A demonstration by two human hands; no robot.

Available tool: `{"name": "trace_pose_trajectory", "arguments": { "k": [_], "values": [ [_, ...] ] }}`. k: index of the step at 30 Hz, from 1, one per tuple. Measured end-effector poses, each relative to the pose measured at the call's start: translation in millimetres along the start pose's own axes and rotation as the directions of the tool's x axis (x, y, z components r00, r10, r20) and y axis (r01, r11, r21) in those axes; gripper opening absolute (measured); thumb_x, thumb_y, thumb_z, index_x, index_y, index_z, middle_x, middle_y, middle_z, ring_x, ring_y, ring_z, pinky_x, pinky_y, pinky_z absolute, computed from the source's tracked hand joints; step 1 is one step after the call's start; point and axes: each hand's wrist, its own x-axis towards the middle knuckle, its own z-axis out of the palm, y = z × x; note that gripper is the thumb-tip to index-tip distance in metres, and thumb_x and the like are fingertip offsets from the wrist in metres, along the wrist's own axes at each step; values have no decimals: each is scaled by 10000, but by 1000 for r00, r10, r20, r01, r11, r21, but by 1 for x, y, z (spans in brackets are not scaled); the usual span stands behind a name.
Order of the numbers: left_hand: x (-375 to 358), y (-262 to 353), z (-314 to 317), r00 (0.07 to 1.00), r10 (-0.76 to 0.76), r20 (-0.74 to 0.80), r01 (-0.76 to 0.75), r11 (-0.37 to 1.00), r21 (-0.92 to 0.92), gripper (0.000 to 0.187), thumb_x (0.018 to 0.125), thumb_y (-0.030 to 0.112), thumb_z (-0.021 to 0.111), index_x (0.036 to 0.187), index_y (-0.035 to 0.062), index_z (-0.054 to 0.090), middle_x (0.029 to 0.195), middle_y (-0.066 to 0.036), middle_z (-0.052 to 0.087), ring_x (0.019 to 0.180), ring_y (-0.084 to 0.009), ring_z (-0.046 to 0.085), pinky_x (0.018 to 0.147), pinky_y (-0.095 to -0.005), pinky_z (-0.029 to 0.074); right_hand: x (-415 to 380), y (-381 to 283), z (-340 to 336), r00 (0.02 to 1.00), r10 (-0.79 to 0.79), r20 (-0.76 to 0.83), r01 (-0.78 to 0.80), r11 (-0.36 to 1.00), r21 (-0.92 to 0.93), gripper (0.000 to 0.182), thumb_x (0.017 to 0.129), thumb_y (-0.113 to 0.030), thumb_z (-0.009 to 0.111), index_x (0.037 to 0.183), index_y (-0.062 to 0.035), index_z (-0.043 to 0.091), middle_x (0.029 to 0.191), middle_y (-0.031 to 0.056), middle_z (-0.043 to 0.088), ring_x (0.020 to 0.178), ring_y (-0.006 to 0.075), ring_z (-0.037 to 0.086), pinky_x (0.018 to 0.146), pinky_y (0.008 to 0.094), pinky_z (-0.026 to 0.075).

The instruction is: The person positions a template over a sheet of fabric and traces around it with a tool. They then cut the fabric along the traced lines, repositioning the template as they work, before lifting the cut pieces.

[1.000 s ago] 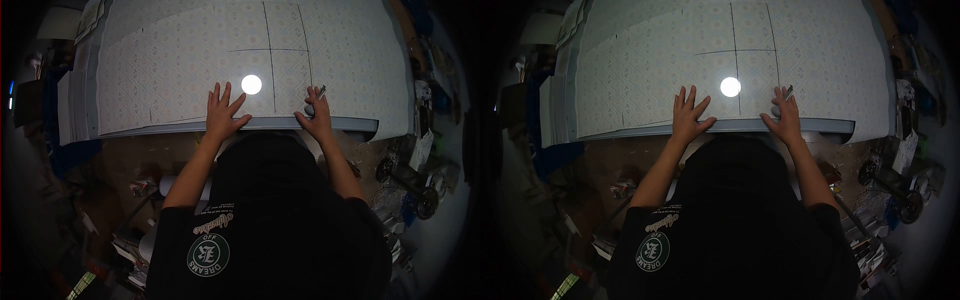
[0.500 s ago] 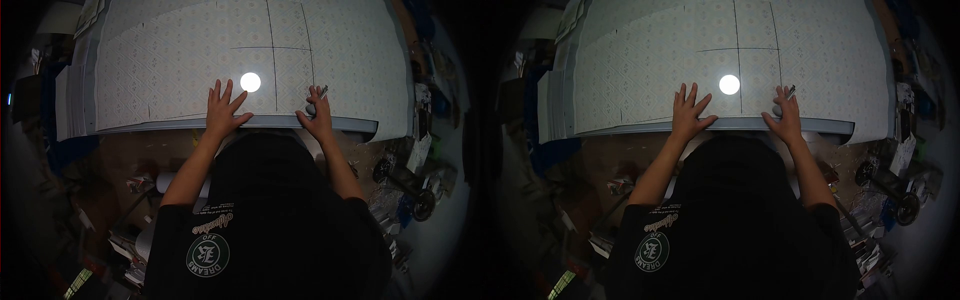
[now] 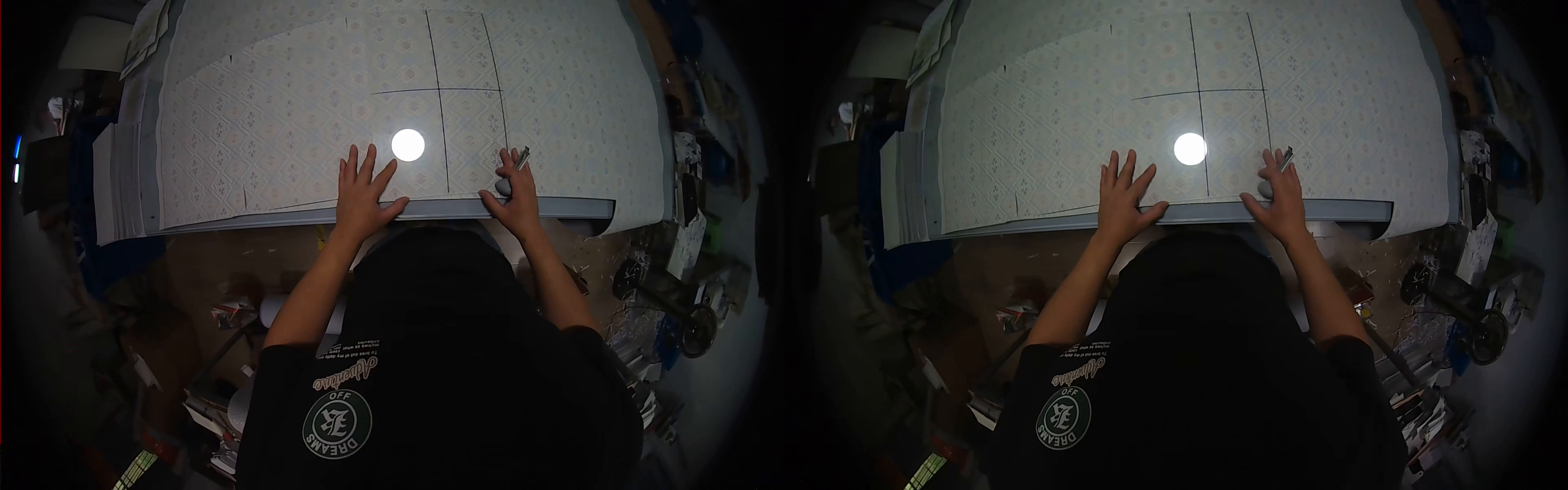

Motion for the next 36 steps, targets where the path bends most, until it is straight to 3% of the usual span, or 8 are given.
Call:
{"name": "trace_pose_trajectory", "arguments": {
  "k": [36],
  "values": [
    [0, 0, -2, 999, -14, 41, 16, 999, -31, 710, 774, 431, 841, 1390, 139, 640, 1624, -228, 371, 1515, -527, 243, 1159, -728, 216, -3, -3, 1, 997, 41, 60, -36, 995, -90, 484, 848, -295, 822, 1196, -86, 557, 1589, 172, 460, 1526, 374, 342, 1237, 535, 237]
  ]
}}
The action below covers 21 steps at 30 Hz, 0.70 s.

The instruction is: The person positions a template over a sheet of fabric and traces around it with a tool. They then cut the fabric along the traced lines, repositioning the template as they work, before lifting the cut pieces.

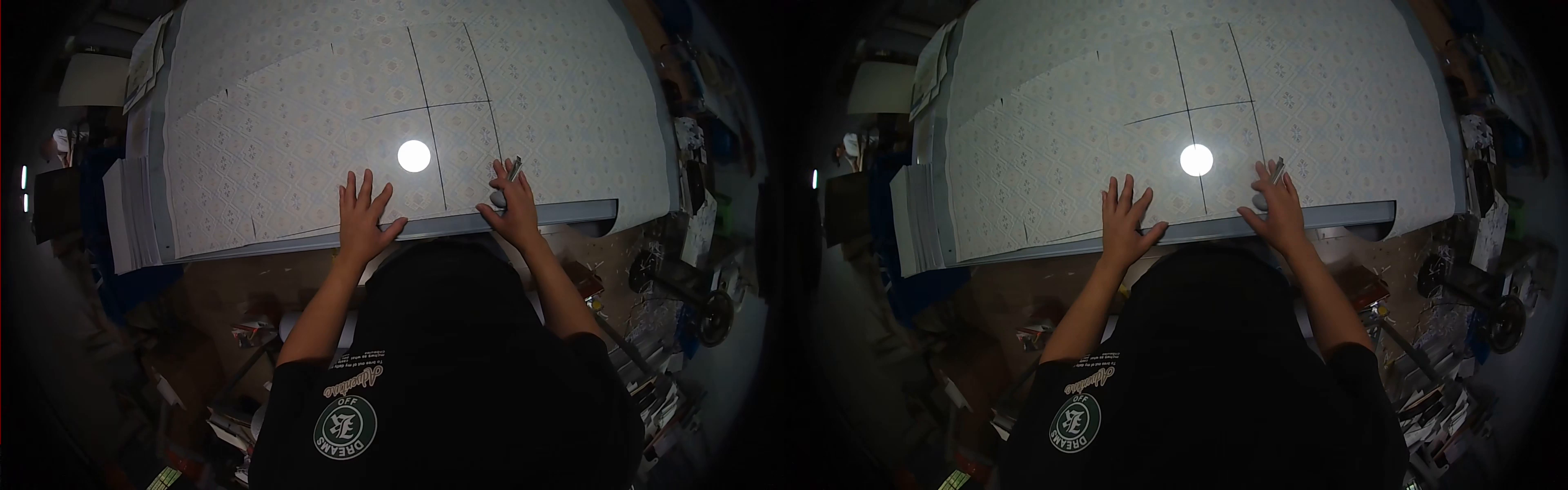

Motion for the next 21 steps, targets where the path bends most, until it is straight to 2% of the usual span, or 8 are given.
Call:
{"name": "trace_pose_trajectory", "arguments": {
  "k": [3, 5, 15, 17, 21],
  "values": [
    [1, 0, 0, 1000, -1, 1, 1, 1000, -4, 714, 780, 437, 837, 1396, 138, 635, 1632, -227, 361, 1521, -522, 233, 1165, -725, 206, 0, 2, 1, 1000, -7, -6, 7, 1000, 4, 492, 843, -295, 827, 1195, -84, 556, 1584, 172, 467, 1524, 377, 344, 1234, 537, 241],
    [0, 1, -1, 1000, -3, 11, 3, 1000, -3, 705, 796, 465, 820, 1393, 138, 636, 1632, -235, 353, 1520, -531, 224, 1164, -721, 212, 0, 2, 2, 1000, 1, 4, -1, 1000, 25, 510, 819, -242, 843, 1198, -93, 535, 1598, 169, 454, 1537, 373, 322, 1236, 550, 220],
    [0, 0, 0, 1000, 4, 11, -4, 1000, 1, 705, 789, 460, 829, 1385, 135, 642, 1633, -235, 350, 1517, -531, 228, 1160, -722, 216, 0, 2, 1, 1000, -1, 11, 1, 1000, 24, 509, 819, -238, 840, 1200, -90, 536, 1600, 168, 450, 1536, 374, 323, 1233, 551, 224],
    [1, 0, -1, 1000, -3, 19, 3, 1000, 7, 705, 790, 465, 827, 1385, 136, 642, 1634, -233, 349, 1521, -525, 225, 1163, -716, 217, 1, 2, 0, 1000, -15, 3, 15, 1000, 15, 499, 834, -285, 829, 1199, -83, 555, 1572, 191, 475, 1515, 400, 349, 1227, 546, 252],
    [1, 1, -2, 999, -21, 39, 20, 1000, 10, 698, 793, 470, 823, 1379, 135, 646, 1629, -232, 355, 1523, -520, 225, 1169, -709, 215, 1, 2, -1, 1000, -16, 5, 16, 1000, 25, 508, 837, -300, 824, 1202, -76, 553, 1572, 184, 476, 1513, 408, 347, 1234, 536, 239]
  ]
}}
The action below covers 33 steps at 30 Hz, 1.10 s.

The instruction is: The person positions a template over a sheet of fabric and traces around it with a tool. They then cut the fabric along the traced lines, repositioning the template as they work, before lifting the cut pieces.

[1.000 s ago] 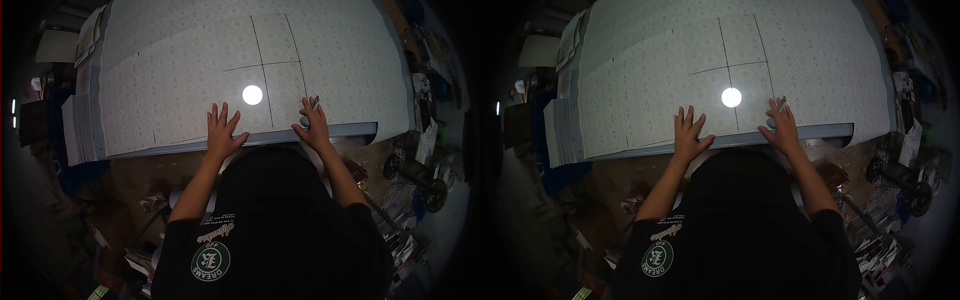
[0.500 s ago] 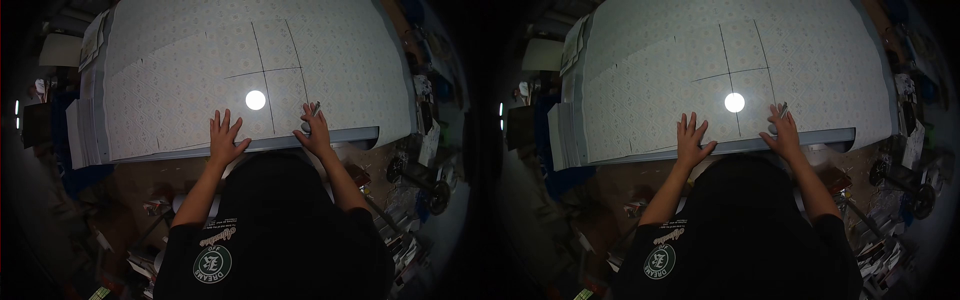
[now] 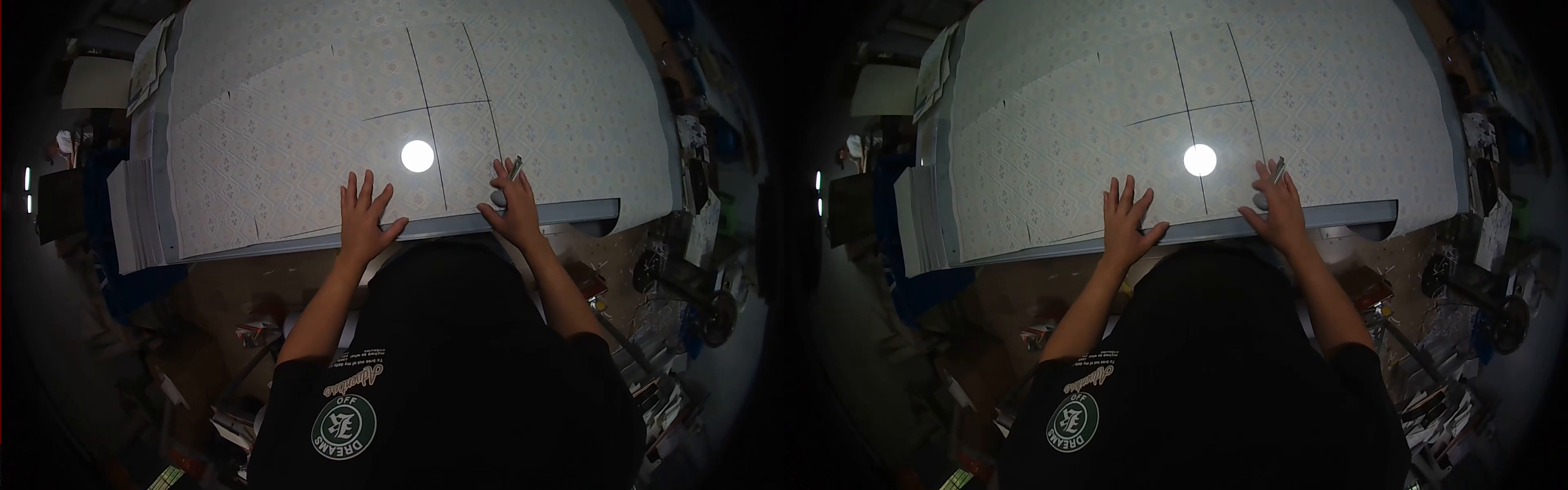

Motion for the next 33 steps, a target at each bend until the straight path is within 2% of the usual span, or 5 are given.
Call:
{"name": "trace_pose_trajectory", "arguments": {
  "k": [9, 11, 14, 27, 33],
  "values": [
    [-1, -2, 2, 999, 2, -37, -3, 1000, -28, 685, 798, 463, 820, 1374, 134, 649, 1629, -214, 363, 1519, -505, 243, 1183, -700, 203, -17, 4, -11, 885, 296, -360, -56, 833, 550, 445, 909, -32, 754, 1302, -2, 546, 1312, 186, 684, 1258, 213, 633, 1039, 336, 503],
    [0, -2, 2, 999, 10, -50, -11, 1000, -27, 682, 801, 465, 819, 1375, 138, 649, 1629, -209, 364, 1517, -505, 246, 1184, -698, 205, -22, -1, -42, 727, 687, 7, -603, 633, 486, 363, 928, -49, 735, 1256, 6, 590, 980, 95, 757, 937, 134, 699, 871, 272, 543],
    [0, -2, 2, 999, 3, -38, -4, 1000, -20, 685, 798, 465, 824, 1375, 139, 650, 1627, -208, 367, 1517, -505, 245, 1185, -697, 205, -18, -21, -59, 862, 453, -229, -335, 847, 413, 271, 938, -52, 706, 1191, 1, 625, 754, 12, 657, 746, 79, 605, 725, 246, 516],
    [7, 10, -11, 1000, -9, -23, 8, 999, -42, 618, 795, 453, 821, 1319, 155, 689, 1581, -211, 417, 1515, -490, 251, 1194, -683, 194, -40, -12, -44, 773, 610, -174, -356, 644, 677, 210, 927, -118, 743, 1051, -9, 614, 882, 43, 671, 837, 123, 609, 762, 278, 498],
    [71, 29, -7, 994, 101, 28, -103, 991, 84, 442, 803, 365, 796, 1090, 45, 693, 1338, -220, 555, 1310, -438, 464, 1146, -606, 343, -48, -16, -41, 857, 450, -249, -386, 883, 268, 213, 916, -186, 774, 1024, -67, 633, 852, 133, 737, 792, 294, 743, 697, 371, 548]
  ]
}}
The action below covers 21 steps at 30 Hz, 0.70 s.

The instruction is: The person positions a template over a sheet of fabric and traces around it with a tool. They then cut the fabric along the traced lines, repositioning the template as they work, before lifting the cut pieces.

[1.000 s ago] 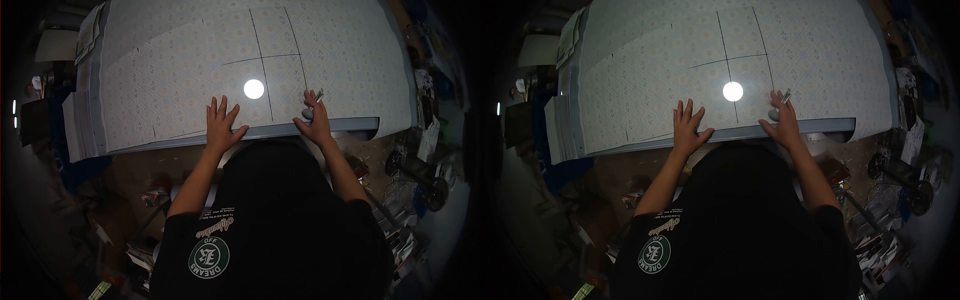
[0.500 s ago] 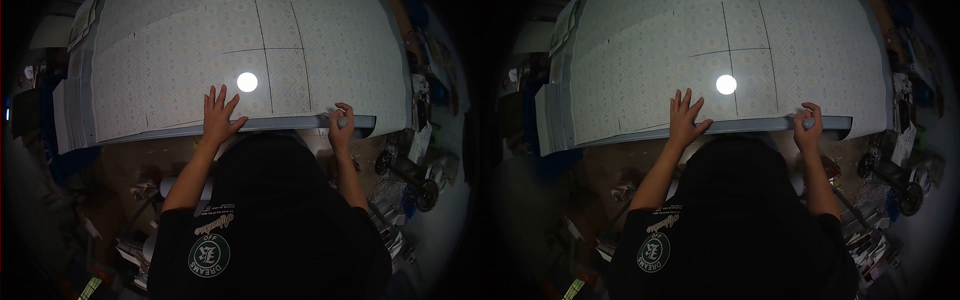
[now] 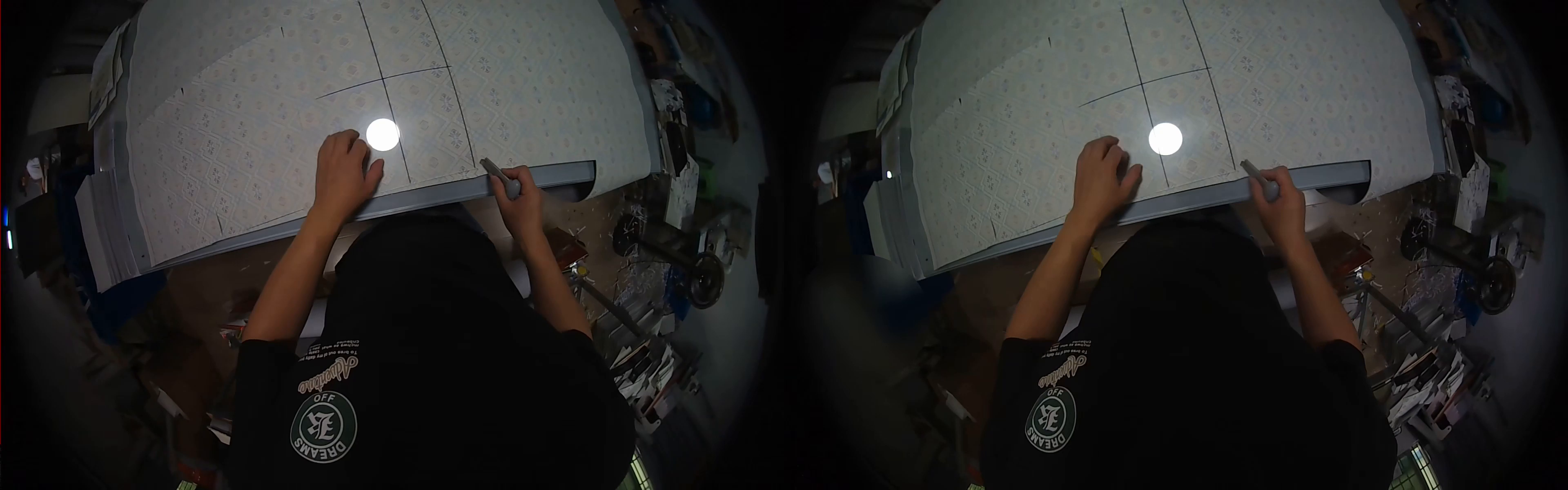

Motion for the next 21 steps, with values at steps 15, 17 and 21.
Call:
{"name": "trace_pose_trajectory", "arguments": {
  "k": [15, 17, 21],
  "values": [
    [161, 62, 4, 886, -75, 458, -19, 980, 199, 1153, 610, 548, 937, 1506, 62, 398, 1381, -221, 470, 1217, -443, 546, 919, -498, 582, 5, -17, -12, 973, -52, 223, 92, 981, -172, 200, 936, -168, 730, 1037, -76, 584, 886, 176, 725, 825, 399, 721, 664, 440, 549],
    [165, 62, 8, 869, -93, 487, -17, 976, 217, 1189, 587, 555, 948, 1510, 65, 381, 1413, -265, 453, 1236, -499, 540, 944, -516, 579, 8, -20, -14, 966, -29, 257, 79, 980, -184, 191, 940, -163, 716, 1027, -75, 571, 878, 183, 715, 809, 408, 712, 655, 448, 543],
    [166, 64, 9, 873, -91, 480, -15, 977, 213, 1188, 583, 556, 950, 1498, 52, 385, 1398, -264, 460, 1257, -514, 516, 943, -553, 570, 11, -19, -12, 967, -38, 251, 86, 980, -181, 190, 932, -157, 715, 1021, -71, 570, 862, 183, 705, 800, 411, 703, 657, 455, 539]
  ]
}}
